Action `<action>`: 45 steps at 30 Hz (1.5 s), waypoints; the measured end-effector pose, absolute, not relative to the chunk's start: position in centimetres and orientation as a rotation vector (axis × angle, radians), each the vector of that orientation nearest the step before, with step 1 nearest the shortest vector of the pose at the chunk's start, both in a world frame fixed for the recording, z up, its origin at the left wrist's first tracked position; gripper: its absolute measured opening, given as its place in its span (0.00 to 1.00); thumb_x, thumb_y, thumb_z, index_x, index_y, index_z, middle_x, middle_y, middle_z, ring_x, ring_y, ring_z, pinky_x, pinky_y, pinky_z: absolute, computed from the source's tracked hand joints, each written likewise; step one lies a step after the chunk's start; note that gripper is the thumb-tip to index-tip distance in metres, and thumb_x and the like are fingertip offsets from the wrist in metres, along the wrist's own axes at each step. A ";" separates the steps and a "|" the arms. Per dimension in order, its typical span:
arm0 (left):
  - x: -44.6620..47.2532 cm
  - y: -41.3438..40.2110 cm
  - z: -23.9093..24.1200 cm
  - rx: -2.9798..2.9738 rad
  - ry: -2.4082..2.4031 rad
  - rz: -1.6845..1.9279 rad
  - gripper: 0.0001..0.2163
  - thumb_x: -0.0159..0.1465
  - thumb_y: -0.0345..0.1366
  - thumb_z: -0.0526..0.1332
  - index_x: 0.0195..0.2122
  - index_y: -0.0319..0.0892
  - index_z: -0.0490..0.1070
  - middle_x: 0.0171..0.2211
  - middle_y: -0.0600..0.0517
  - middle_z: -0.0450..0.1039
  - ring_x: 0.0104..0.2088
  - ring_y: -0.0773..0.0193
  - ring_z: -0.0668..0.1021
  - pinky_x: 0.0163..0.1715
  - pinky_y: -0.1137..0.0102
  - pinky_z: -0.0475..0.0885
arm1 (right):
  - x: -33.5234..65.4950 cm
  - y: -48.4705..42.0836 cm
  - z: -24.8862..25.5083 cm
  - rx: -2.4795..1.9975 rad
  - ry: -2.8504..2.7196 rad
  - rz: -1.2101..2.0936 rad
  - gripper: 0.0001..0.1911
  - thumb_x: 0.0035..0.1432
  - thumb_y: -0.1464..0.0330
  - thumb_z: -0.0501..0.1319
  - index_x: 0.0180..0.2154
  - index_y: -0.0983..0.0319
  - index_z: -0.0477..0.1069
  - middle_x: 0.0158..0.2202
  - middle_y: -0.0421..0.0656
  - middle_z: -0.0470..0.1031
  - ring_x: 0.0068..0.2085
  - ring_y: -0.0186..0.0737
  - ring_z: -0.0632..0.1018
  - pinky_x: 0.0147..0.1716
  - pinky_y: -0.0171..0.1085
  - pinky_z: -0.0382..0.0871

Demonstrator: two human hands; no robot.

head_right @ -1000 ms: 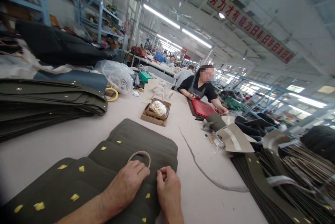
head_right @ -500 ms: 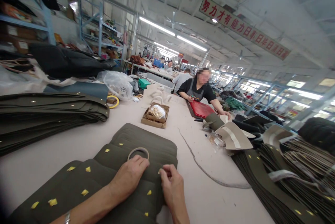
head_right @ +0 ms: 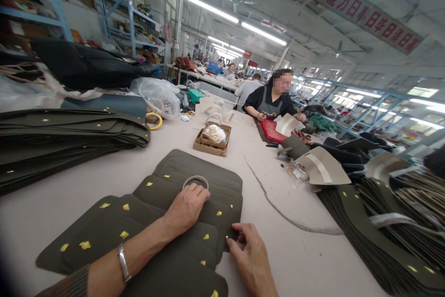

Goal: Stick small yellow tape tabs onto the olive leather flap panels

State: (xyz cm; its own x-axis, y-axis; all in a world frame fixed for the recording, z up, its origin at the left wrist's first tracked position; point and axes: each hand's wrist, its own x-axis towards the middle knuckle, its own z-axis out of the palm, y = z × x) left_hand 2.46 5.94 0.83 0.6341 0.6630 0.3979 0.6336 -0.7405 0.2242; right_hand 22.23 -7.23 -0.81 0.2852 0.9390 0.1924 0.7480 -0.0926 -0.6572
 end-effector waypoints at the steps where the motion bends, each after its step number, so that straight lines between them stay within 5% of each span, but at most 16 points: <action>1: 2.5 5.9 0.8 2.781 1.096 0.725 0.10 0.67 0.28 0.48 0.37 0.41 0.68 0.35 0.48 0.68 0.39 0.57 0.67 0.40 0.63 0.64 | 22.3 -7.2 -0.8 -1.893 -1.525 0.375 0.12 0.49 0.66 0.61 0.39 0.60 0.76 0.31 0.42 0.74 0.32 0.40 0.75 0.33 0.36 0.71; 20: 1.7 4.6 1.3 2.493 0.607 0.820 0.09 0.69 0.29 0.49 0.47 0.44 0.64 0.38 0.54 0.75 0.39 0.65 0.78 0.40 0.73 0.70 | 22.1 -6.1 -0.2 -1.889 -1.309 0.234 0.14 0.54 0.59 0.60 0.38 0.62 0.75 0.31 0.43 0.77 0.24 0.37 0.74 0.28 0.36 0.71; 27: 1.6 4.5 1.6 2.455 0.679 0.811 0.12 0.68 0.31 0.50 0.52 0.44 0.61 0.41 0.52 0.76 0.40 0.65 0.80 0.39 0.73 0.73 | 19.9 -4.7 1.4 -1.615 -1.449 0.364 0.12 0.60 0.63 0.57 0.40 0.61 0.76 0.36 0.46 0.78 0.34 0.40 0.78 0.35 0.35 0.72; 31: 1.4 4.6 1.4 2.522 0.661 0.780 0.23 0.68 0.30 0.50 0.63 0.44 0.47 0.43 0.50 0.77 0.41 0.64 0.80 0.41 0.70 0.75 | 18.8 -3.6 2.2 -1.505 -1.543 0.390 0.11 0.61 0.67 0.56 0.42 0.60 0.75 0.41 0.46 0.78 0.42 0.41 0.78 0.43 0.36 0.72; 36: 1.6 4.5 1.2 2.579 0.629 0.751 0.22 0.69 0.31 0.49 0.63 0.41 0.47 0.44 0.47 0.76 0.41 0.62 0.80 0.41 0.68 0.75 | 18.4 -3.3 2.7 -1.424 -1.637 0.443 0.12 0.61 0.70 0.55 0.44 0.60 0.74 0.42 0.46 0.77 0.42 0.41 0.77 0.43 0.36 0.71; 45: 1.8 3.9 0.3 2.682 0.615 0.849 0.17 0.68 0.29 0.48 0.59 0.41 0.52 0.39 0.48 0.78 0.35 0.60 0.81 0.34 0.68 0.76 | 18.0 -3.1 1.2 -1.349 -1.757 0.150 0.09 0.59 0.76 0.54 0.32 0.61 0.70 0.28 0.41 0.74 0.30 0.34 0.75 0.30 0.31 0.68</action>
State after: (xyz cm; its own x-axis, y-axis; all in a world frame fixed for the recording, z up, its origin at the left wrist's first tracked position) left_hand 1.80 3.87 0.35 0.7395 0.4672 0.4846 0.3144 -0.8763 0.3651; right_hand 17.96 -3.07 1.19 -0.0120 0.8255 0.5643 0.7175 0.4002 -0.5701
